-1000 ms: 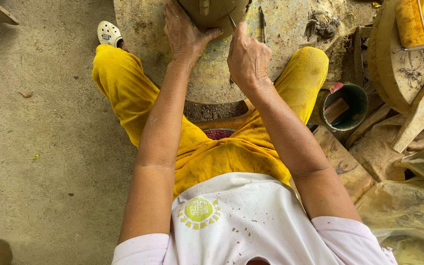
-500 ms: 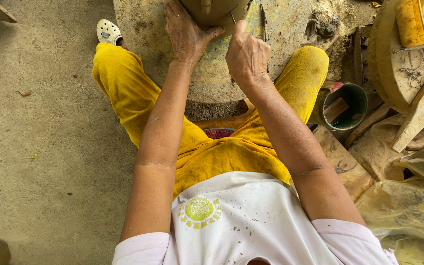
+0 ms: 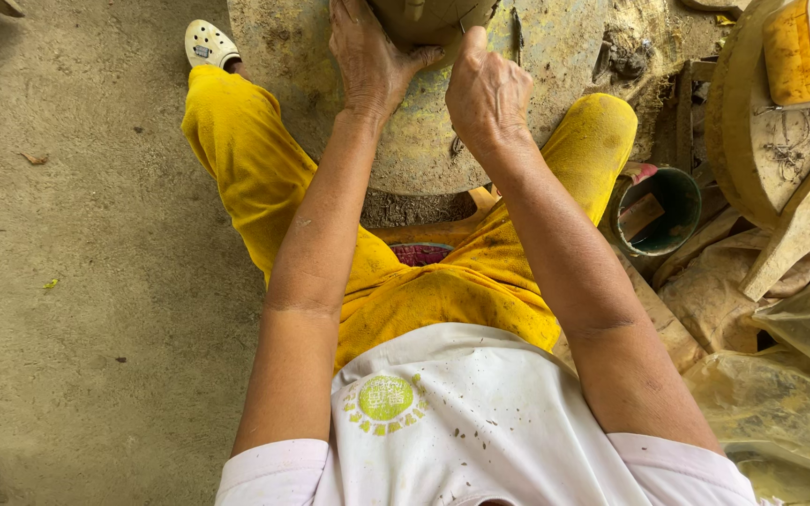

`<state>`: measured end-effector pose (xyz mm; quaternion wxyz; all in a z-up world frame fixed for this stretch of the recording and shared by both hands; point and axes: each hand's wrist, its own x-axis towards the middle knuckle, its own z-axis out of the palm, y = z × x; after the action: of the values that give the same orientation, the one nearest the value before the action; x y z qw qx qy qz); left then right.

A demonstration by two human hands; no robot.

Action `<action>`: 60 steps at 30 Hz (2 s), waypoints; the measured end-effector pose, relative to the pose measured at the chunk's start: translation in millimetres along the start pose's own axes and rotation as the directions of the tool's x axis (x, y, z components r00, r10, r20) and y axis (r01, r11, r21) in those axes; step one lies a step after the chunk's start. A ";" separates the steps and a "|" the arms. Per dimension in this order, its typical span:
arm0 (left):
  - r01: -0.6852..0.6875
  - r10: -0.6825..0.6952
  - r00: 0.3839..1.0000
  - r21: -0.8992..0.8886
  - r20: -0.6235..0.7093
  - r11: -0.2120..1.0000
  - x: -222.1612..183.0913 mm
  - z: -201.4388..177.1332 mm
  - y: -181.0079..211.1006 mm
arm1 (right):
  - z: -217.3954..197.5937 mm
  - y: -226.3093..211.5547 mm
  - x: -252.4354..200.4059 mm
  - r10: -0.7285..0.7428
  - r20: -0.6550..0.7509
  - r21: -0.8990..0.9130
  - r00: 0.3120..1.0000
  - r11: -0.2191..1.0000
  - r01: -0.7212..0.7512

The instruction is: The person carves decorative shapes and patterns into a clay cylinder on a pottery wheel using a small metal tool. They cut out a star-shaped opening and then carve a series of vertical lines around the exterior of the piece.

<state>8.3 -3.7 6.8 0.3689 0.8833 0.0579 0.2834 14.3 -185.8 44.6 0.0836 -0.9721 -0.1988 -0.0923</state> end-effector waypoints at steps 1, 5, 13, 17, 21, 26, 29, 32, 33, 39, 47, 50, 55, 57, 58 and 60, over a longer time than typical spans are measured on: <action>-0.002 0.002 1.000 0.006 0.002 1.000 -1.4 0.1 -0.1 | 0.8 0.7 -0.5 -0.002 0.005 -0.011 1.000 1.000 0.002; -0.010 0.011 1.000 0.018 -0.020 1.000 -3.1 1.7 -1.3 | 5.0 2.2 3.9 -0.032 -0.006 -0.031 0.999 0.999 0.032; 0.051 -0.051 0.999 -0.019 0.009 0.999 -3.1 3.2 -0.7 | 12.7 3.4 11.1 0.031 0.017 -0.026 0.999 0.999 -0.031; 0.028 -0.026 0.999 0.042 -0.039 0.999 13.5 0.8 3.5 | 7.3 3.3 1.4 0.074 -0.049 0.022 0.996 0.997 -0.073; 0.083 -0.084 0.996 0.050 0.028 0.995 0.5 2.6 -1.0 | 19.2 -1.1 -19.8 0.037 -0.197 -0.075 0.980 0.996 -0.053; 0.090 -0.091 0.994 0.026 0.054 0.996 -0.1 0.7 -3.6 | 13.9 -1.3 -8.3 0.121 0.062 -0.063 0.991 0.991 -0.117; 0.012 -0.012 1.000 0.018 0.002 1.000 -0.5 6.4 -8.4 | 8.1 -1.9 -2.1 0.137 0.097 -0.068 0.986 0.989 -0.131; -0.017 0.017 1.000 0.044 -0.014 0.999 -5.6 12.5 -17.0 | 2.4 -2.6 2.8 0.113 0.132 -0.052 0.985 0.993 -0.107; -0.011 0.012 1.000 0.052 -0.011 0.999 -6.8 14.1 -19.7 | -0.1 -2.7 3.8 0.102 0.141 -0.045 0.985 0.994 -0.097; -0.082 0.085 0.995 0.053 -0.046 0.995 -9.1 22.9 -24.9 | -9.1 0.2 10.7 0.042 0.162 -0.101 0.986 0.995 -0.026; -0.019 0.019 1.000 0.026 -0.015 0.999 -0.1 16.8 -9.1 | 14.7 7.0 12.8 0.052 0.088 -0.082 0.995 0.996 -0.044; 0.034 -0.034 0.999 0.027 -0.012 0.999 -0.3 10.2 -4.4 | 25.7 6.9 1.7 0.047 0.037 -0.020 0.998 0.999 -0.047; 0.060 -0.062 0.998 0.069 0.029 0.996 -5.4 15.8 -13.9 | 29.2 6.7 -12.4 0.068 0.000 -0.049 0.998 0.996 -0.068; 0.086 -0.090 0.995 0.083 0.047 0.993 -3.8 21.4 -17.4 | 18.2 7.1 -30.8 0.076 0.028 -0.030 0.997 0.997 -0.075; 0.102 -0.108 0.992 0.092 0.058 0.990 -3.1 23.5 -19.6 | 12.3 7.9 -41.0 0.085 0.018 0.030 0.996 0.996 -0.086; 0.067 -0.073 0.995 0.080 0.070 0.994 -3.7 23.6 -24.5 | 1.3 10.6 -58.9 0.109 0.003 0.153 0.994 0.982 -0.108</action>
<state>20.7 -1.8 -25.0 0.3457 0.9042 0.0864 0.2354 -34.4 -217.0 29.4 0.1633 -0.9719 -0.1518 -0.0749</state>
